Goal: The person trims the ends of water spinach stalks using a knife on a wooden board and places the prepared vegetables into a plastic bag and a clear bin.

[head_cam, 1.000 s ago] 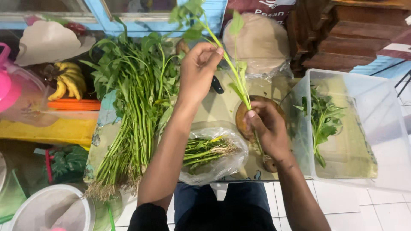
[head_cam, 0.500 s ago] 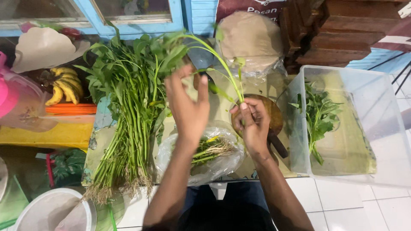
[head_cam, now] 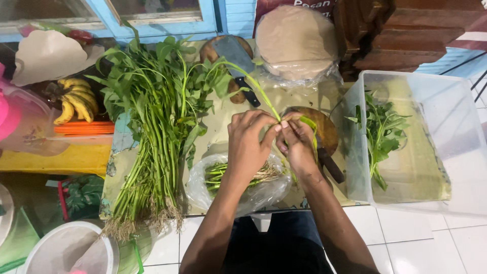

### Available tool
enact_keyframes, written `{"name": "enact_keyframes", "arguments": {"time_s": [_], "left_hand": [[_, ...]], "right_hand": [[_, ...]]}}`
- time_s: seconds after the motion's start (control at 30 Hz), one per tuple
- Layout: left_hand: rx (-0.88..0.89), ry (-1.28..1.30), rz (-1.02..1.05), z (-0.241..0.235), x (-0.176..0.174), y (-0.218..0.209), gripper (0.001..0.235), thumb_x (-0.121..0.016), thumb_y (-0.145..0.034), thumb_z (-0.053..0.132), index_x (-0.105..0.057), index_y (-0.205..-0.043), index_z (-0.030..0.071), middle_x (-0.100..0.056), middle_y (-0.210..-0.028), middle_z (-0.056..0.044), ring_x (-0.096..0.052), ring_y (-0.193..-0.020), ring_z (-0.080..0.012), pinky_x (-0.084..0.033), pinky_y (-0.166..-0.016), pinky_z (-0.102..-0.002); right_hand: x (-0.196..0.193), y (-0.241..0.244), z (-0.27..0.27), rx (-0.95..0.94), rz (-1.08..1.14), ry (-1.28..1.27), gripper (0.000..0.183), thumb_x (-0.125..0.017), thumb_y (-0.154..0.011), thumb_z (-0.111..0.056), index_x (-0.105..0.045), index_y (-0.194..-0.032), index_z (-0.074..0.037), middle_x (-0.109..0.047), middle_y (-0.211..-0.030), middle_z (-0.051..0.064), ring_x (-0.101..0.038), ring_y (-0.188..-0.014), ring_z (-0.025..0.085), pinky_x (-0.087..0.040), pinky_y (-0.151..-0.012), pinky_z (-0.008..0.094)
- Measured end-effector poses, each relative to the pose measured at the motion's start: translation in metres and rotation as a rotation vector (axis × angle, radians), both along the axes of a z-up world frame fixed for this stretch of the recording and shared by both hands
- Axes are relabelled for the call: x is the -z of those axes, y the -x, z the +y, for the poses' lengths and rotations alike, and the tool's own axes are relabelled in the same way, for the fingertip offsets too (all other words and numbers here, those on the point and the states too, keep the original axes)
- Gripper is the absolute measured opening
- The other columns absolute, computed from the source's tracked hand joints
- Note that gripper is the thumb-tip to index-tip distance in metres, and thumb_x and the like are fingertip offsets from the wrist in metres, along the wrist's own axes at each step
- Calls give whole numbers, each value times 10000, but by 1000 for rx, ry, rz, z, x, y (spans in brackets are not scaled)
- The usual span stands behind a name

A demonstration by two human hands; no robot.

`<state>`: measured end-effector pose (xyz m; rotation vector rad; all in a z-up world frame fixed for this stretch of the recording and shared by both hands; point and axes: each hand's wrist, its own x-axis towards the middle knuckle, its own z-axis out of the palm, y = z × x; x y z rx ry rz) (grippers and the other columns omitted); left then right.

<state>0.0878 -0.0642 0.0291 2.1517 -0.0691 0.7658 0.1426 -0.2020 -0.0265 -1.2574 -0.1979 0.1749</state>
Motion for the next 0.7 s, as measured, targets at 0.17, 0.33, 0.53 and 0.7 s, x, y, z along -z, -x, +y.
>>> {"name": "enact_keyframes", "arguments": {"time_s": [0.17, 0.33, 0.53, 0.7], "left_hand": [[19, -27, -22, -3, -1, 1, 124, -764, -912, 169, -714, -1013, 117, -696, -1032, -31, -586, -1040, -293, -408, -903, -449], [5, -34, -116, -6, 4, 3, 141, -753, -908, 145, -703, -1035, 114, -696, -1035, -35, -585, -1035, -291, -411, -918, -442], [108, 55, -112, -12, 24, 17, 106, -735, -921, 128, -673, -999, 93, -703, -1014, -51, -599, -1048, -297, -413, -972, -431], [90, 322, 113, 16, 49, 49, 120, -699, -963, 171, -659, -1037, 85, -705, -1033, -65, -655, -1038, -262, -482, -976, -384]], "right_hand": [[-9, 5, 3, 2, 9, -136, 71, -555, -1053, -62, -557, -1122, -76, -514, -828, -3, -392, -603, 61, -313, -516, 229], [-9, 4, -2, -33, 105, -148, 62, -542, -1043, -70, -548, -1095, -103, -556, -906, -4, -405, -611, 62, -299, -514, 224], [-4, -2, -10, -25, 97, -126, 38, -570, -1063, -92, -560, -1081, -123, -485, -814, -37, -366, -594, 49, -274, -488, 221], [-6, -9, -18, 24, 109, -114, 51, -588, -1042, -105, -568, -1071, -141, -458, -740, -47, -400, -587, 63, -299, -486, 227]]}}
